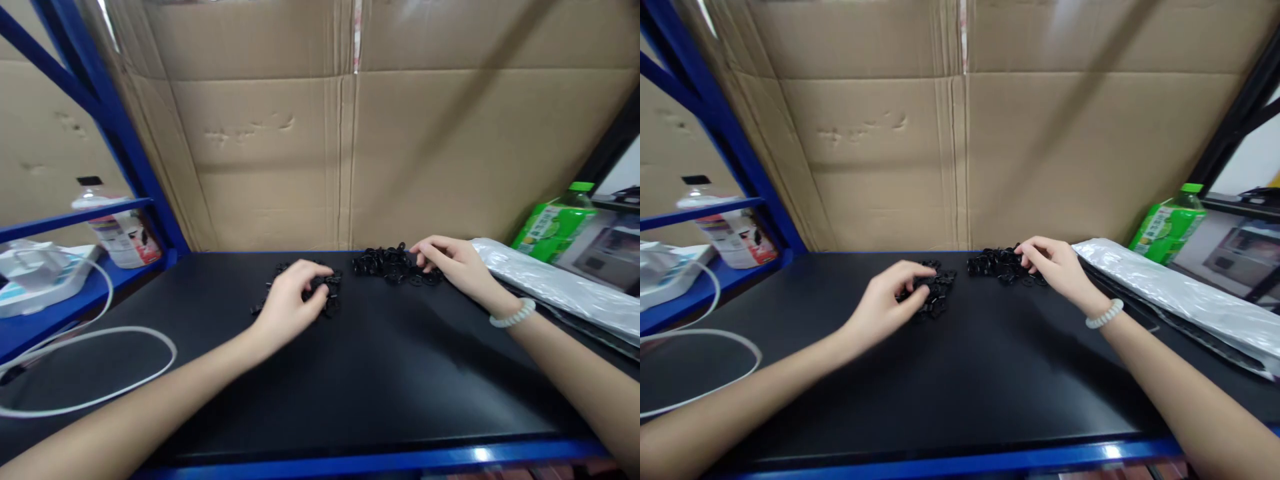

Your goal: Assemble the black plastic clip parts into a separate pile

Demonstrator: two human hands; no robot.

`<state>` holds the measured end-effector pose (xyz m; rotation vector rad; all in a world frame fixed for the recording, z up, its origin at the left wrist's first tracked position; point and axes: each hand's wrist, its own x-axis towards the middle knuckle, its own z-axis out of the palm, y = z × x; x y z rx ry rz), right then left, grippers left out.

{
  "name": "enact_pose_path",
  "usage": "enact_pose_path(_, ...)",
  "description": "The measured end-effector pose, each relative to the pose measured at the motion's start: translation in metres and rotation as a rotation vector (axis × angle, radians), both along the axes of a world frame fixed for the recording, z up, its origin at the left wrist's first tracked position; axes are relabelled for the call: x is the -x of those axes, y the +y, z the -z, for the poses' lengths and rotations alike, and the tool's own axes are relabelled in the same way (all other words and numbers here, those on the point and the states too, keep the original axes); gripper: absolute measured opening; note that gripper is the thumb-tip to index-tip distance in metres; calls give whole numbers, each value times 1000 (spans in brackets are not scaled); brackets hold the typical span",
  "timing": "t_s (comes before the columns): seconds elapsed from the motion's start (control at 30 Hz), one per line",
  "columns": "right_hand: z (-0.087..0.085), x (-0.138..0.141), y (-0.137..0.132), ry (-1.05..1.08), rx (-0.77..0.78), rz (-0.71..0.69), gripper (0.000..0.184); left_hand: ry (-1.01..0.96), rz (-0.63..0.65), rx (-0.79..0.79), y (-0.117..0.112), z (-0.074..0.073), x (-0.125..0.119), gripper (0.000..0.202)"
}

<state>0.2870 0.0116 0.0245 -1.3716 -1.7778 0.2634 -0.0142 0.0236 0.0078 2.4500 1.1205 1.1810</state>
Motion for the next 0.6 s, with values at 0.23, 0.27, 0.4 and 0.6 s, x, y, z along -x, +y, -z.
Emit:
enact_pose_path(0.23, 0, -53, 16, -392, 80, 185, 14, 248, 516, 124, -45, 30, -24, 30)
enact_pose_path(0.27, 2, -53, 18, -405, 90, 184, 13, 236, 518, 130, -44, 32, -24, 31)
enact_pose_path(0.4, 10, -49, 25, -400, 70, 157, 8, 168, 506, 186, -39, 31, -22, 33)
enact_pose_path(0.6, 9, -29, 19, -189, 11, 93, 9, 4, 376, 312, -37, 27, -26, 27)
